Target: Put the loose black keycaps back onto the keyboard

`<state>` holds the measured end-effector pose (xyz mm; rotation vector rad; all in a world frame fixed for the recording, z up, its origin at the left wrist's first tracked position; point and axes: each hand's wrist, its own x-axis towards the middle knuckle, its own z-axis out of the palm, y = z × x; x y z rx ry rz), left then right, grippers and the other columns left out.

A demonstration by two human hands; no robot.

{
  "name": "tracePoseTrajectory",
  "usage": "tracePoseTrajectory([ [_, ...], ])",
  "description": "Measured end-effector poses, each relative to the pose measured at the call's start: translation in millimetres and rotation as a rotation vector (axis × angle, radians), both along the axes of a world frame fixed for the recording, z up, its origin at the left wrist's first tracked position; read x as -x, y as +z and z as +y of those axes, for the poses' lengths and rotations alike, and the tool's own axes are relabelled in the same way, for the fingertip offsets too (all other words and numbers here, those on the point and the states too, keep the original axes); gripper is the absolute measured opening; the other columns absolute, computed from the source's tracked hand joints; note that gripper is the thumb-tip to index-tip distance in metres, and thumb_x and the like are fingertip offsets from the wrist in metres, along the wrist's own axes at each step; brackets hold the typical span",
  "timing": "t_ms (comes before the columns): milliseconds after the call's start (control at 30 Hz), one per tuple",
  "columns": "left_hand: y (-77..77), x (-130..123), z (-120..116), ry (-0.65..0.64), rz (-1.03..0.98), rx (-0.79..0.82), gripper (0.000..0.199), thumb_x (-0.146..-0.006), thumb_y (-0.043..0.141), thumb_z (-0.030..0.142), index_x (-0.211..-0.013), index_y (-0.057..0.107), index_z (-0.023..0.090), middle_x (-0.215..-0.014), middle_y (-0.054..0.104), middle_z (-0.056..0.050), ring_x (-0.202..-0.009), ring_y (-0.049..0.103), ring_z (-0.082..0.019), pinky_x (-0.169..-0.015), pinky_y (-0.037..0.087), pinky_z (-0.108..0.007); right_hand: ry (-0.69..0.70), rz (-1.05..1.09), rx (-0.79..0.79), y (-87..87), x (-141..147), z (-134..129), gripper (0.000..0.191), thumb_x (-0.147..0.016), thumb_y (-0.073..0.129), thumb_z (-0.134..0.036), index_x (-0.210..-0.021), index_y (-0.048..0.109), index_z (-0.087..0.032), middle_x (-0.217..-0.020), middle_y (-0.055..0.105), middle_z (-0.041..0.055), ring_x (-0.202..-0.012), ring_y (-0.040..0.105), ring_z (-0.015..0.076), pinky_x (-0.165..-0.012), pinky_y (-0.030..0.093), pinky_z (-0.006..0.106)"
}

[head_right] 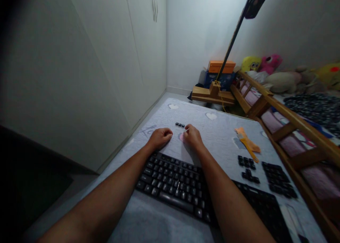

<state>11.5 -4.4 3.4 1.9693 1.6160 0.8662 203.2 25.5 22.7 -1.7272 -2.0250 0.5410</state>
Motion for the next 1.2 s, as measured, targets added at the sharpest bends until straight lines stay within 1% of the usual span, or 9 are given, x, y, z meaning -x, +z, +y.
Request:
tracePoseTrajectory([
  [133,3.1,-0.7,-1.9,0.018,0.016,0.012,0.019,-0.084,0.058,0.024,-0.09,0.075,0.019,-0.08,0.073,-0.003,-0.074,0.064,-0.017,-0.067,0.045,-0.025,-0.062,0.015,-0.048,-6.5,5.6,15.5,0.031,-0.084,0.057,-0.017,-0.113,0.065,-0.016,-0.101,0.068,0.008,-0.089,0.062,0.0164,-0.08,0.045,0.025],
  [200,4.6,-0.9,-2.6,0.019,0.021,0.016,0.019,-0.084,0.058,0.024,-0.09,0.075,0.019,-0.079,0.073,-0.003,-0.074,0.064,-0.016,-0.067,0.045,-0.025,-0.079,0.012,-0.062,-8.7,9.2,23.2,0.031,-0.084,0.058,-0.017,-0.114,0.066,-0.016,-0.106,0.067,0.0093,-0.093,0.062,0.0172,-0.084,0.045,0.026],
  [333,6.1,-0.8,-2.9,0.013,0.03,0.023,0.019,-0.084,0.057,0.024,-0.091,0.075,0.019,-0.079,0.073,-0.002,-0.074,0.064,-0.016,-0.068,0.045,-0.025,-0.104,0.002,-0.073,-11.4,16.1,35.3,0.031,-0.084,0.058,-0.019,-0.114,0.068,-0.016,-0.106,0.068,0.0093,-0.095,0.062,0.0178,-0.086,0.045,0.027],
  [467,6.3,-0.9,-2.8,0.012,0.033,0.024,0.02,-0.084,0.057,0.024,-0.091,0.075,0.019,-0.078,0.073,-0.002,-0.074,0.065,-0.016,-0.069,0.046,-0.025,-0.124,-0.015,-0.076,-12.8,19.7,41.0,0.03,-0.085,0.059,-0.02,-0.113,0.069,-0.016,-0.103,0.069,0.0095,-0.095,0.062,0.018,-0.087,0.044,0.027],
  [733,7.6,-0.8,-3.2,0.015,0.037,0.034,0.02,-0.084,0.057,0.025,-0.091,0.075,0.02,-0.08,0.074,-0.003,-0.076,0.065,-0.017,-0.072,0.047,-0.026,-0.132,-0.039,-0.058,-11.1,22.4,42.2,0.022,-0.082,0.059,-0.017,-0.097,0.075,-0.019,-0.097,0.071,0.0077,-0.09,0.063,0.0172,-0.083,0.044,0.025],
  [900,5.9,-0.5,-2.6,0.012,0.023,0.014,0.02,-0.084,0.057,0.024,-0.091,0.075,0.019,-0.081,0.073,-0.003,-0.076,0.065,-0.017,-0.072,0.047,-0.026,-0.144,-0.013,-0.043,-6.8,22.0,41.9,0.017,-0.08,0.059,-0.017,-0.087,0.075,-0.018,-0.094,0.072,0.0088,-0.09,0.064,0.0176,-0.081,0.044,0.025],
  [1067,7.3,-0.6,-3.6,0.009,0.021,0.015,0.02,-0.084,0.057,0.024,-0.091,0.075,0.018,-0.08,0.073,-0.003,-0.075,0.065,-0.017,-0.071,0.046,-0.025,-0.13,0.088,-0.004,0.4,13.3,38.9,0.018,-0.081,0.059,-0.023,-0.088,0.073,-0.015,-0.087,0.073,0.0072,-0.079,0.064,0.016,-0.072,0.045,0.025],
  [1200,8.5,-1.1,-4.4,0.012,0.025,0.025,0.02,-0.084,0.057,0.023,-0.091,0.075,0.019,-0.081,0.074,-0.003,-0.076,0.065,-0.017,-0.072,0.047,-0.025,-0.07,0.177,0.025,9.5,3.3,23.4,0.018,-0.08,0.06,-0.024,-0.088,0.072,-0.014,-0.082,0.072,0.0063,-0.072,0.063,0.0151,-0.065,0.045,0.024],
])
